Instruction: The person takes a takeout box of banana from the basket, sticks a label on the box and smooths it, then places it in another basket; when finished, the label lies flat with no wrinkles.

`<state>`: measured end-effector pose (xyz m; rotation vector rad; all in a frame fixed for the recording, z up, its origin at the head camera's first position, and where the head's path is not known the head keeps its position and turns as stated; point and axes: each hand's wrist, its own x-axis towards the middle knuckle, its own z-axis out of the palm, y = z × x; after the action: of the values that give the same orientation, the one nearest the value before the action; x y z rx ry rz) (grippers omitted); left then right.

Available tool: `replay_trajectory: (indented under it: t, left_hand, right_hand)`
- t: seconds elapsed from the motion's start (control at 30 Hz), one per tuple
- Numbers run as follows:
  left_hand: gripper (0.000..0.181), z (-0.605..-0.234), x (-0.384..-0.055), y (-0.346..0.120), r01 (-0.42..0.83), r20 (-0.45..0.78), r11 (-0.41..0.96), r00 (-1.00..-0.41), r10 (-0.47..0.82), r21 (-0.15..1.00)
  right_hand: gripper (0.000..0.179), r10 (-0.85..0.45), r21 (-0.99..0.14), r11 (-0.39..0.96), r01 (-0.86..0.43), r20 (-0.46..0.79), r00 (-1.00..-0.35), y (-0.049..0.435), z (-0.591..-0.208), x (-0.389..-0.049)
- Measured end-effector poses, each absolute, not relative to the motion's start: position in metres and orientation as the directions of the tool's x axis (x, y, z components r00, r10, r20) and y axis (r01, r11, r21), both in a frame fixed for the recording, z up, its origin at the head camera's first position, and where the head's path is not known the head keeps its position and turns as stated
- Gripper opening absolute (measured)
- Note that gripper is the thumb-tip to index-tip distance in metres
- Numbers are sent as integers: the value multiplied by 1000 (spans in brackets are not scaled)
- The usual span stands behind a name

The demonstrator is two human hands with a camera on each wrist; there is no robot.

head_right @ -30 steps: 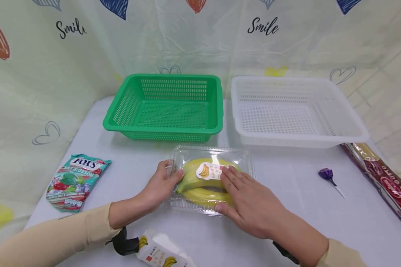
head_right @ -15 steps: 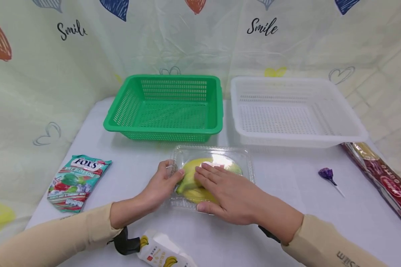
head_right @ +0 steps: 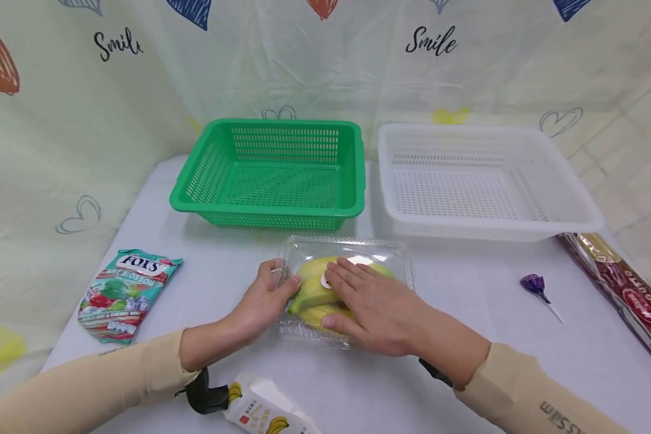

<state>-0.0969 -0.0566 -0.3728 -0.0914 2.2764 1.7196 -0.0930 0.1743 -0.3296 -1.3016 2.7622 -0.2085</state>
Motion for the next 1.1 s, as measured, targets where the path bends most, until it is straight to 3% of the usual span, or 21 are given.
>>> replay_trajectory:
  t: [0.8,1.1]
  left_hand:
    - [66,-371,-96,-57,-243,-284,286,-952,113,927]
    - [67,-372,-97,-57,-248,-288,268,-950,120,931]
  right_hand:
    - [66,-692,-192,705,-683,29,-721,217,-334,-79]
    - [75,-744,-171,641,-749,105,-660,232,-339,-74]
